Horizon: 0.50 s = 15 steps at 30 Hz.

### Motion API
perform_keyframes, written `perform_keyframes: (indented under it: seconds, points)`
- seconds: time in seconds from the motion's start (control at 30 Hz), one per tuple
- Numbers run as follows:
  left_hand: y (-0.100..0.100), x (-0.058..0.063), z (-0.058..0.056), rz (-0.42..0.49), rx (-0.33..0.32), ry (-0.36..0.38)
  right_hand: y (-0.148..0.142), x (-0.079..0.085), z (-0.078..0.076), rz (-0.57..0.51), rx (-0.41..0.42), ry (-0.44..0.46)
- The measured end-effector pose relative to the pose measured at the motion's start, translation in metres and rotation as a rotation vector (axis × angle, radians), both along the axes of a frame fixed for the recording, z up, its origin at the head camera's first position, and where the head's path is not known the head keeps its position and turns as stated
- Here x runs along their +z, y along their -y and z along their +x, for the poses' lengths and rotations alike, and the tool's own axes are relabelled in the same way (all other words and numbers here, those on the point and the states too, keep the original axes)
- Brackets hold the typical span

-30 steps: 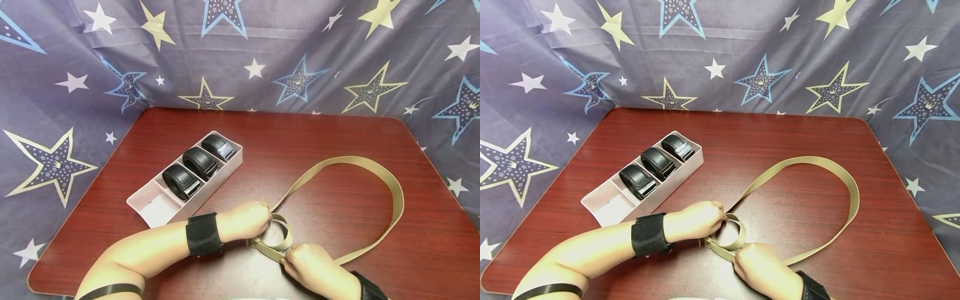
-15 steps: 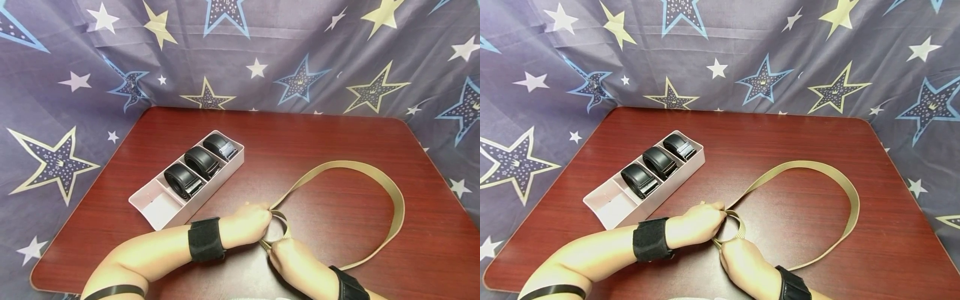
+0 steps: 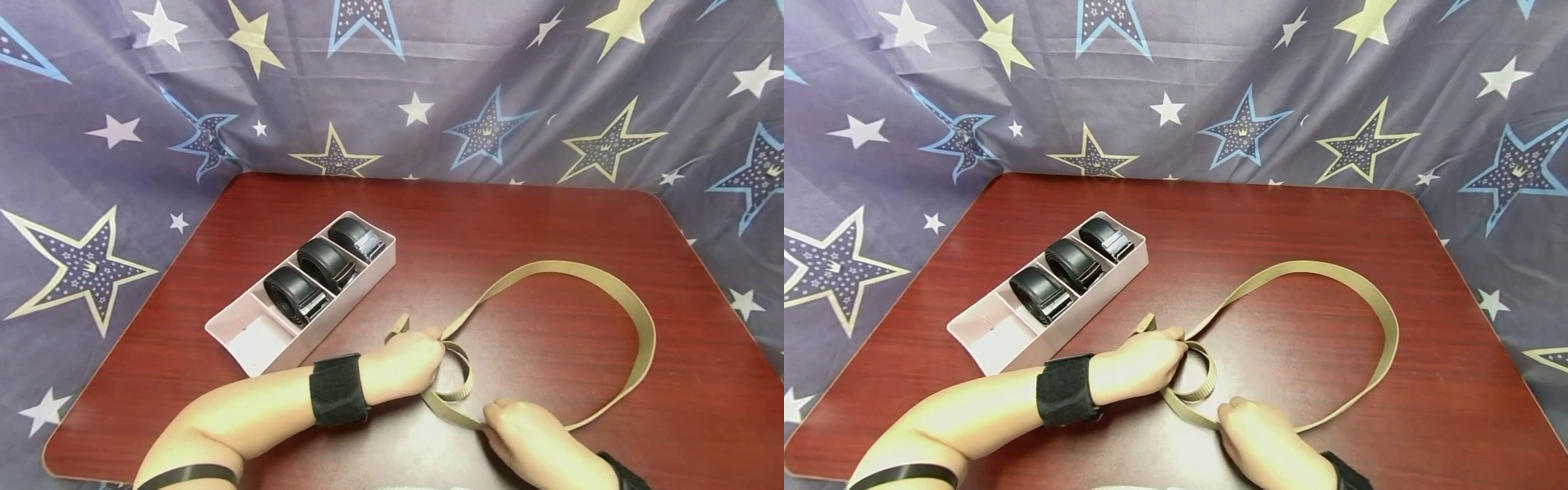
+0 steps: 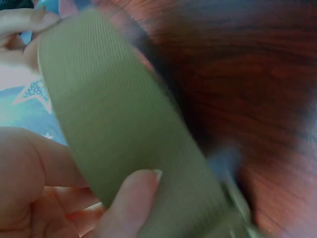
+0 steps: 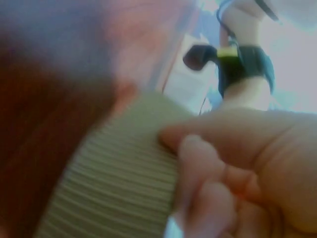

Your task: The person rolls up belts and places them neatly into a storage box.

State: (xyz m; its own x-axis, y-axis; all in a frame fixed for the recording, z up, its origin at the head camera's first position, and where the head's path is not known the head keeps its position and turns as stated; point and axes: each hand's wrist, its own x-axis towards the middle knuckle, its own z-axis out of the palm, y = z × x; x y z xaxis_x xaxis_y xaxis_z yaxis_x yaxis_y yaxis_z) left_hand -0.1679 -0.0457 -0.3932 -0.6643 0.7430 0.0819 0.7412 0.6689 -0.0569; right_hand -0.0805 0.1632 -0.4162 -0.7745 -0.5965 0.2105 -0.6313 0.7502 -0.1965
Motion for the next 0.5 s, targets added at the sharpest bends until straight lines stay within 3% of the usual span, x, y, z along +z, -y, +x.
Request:
perform_keyframes:
  seconds: [0.17, 0.37, 0.5]
  points:
    - [-0.003, -0.002, -0.002, -0.021, -0.043, -0.062, 0.031, 0.000, -0.011, -0.049, 0.003, -0.060]
    - [-0.001, -0.002, -0.008, 0.020, -0.036, -0.004, 0.053, 0.005, -0.020, -0.070, 0.049, -0.032]
    - [0.003, -0.002, -0.014, 0.042, -0.044, 0.036, 0.051, 0.015, -0.029, -0.104, 0.135, 0.022]
